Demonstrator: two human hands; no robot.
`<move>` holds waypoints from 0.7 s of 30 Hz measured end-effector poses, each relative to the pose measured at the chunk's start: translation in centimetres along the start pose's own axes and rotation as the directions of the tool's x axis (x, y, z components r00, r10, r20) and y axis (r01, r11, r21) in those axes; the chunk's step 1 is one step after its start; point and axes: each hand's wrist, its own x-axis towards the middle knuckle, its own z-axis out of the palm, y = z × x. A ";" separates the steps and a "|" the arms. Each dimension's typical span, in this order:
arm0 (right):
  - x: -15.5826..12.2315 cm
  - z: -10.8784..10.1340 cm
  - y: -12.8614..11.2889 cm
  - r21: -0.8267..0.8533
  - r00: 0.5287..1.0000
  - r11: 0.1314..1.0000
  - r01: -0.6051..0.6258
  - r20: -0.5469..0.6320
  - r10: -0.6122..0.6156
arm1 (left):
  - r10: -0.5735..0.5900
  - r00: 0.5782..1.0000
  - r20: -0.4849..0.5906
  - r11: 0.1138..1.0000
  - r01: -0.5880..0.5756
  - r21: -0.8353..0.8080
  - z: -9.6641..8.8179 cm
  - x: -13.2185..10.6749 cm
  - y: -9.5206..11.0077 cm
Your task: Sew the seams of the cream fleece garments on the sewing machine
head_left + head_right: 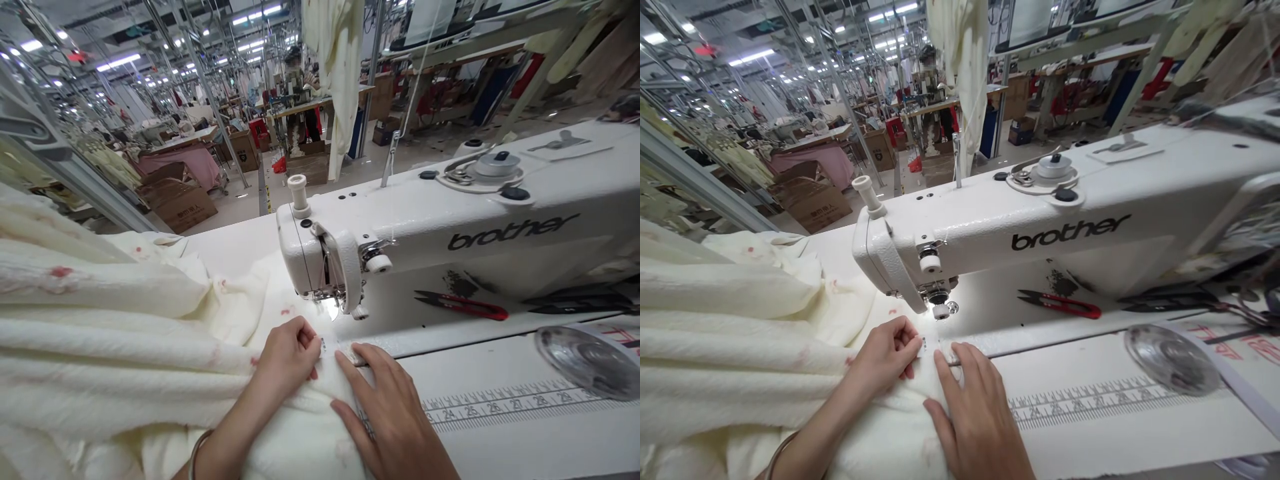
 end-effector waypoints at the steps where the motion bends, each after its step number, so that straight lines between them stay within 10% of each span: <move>1: 0.0 0.0 0.0 0.000 1.000 1.000 0.002 -0.007 -0.002 | 0.000 1.000 -0.003 1.000 0.000 0.004 0.0 0.0 0.0; 21: -0.4 0.5 0.3 -0.020 0.999 0.999 0.032 -0.004 -0.032 | 0.038 0.999 -0.010 0.998 -0.037 0.047 0.2 -0.1 0.0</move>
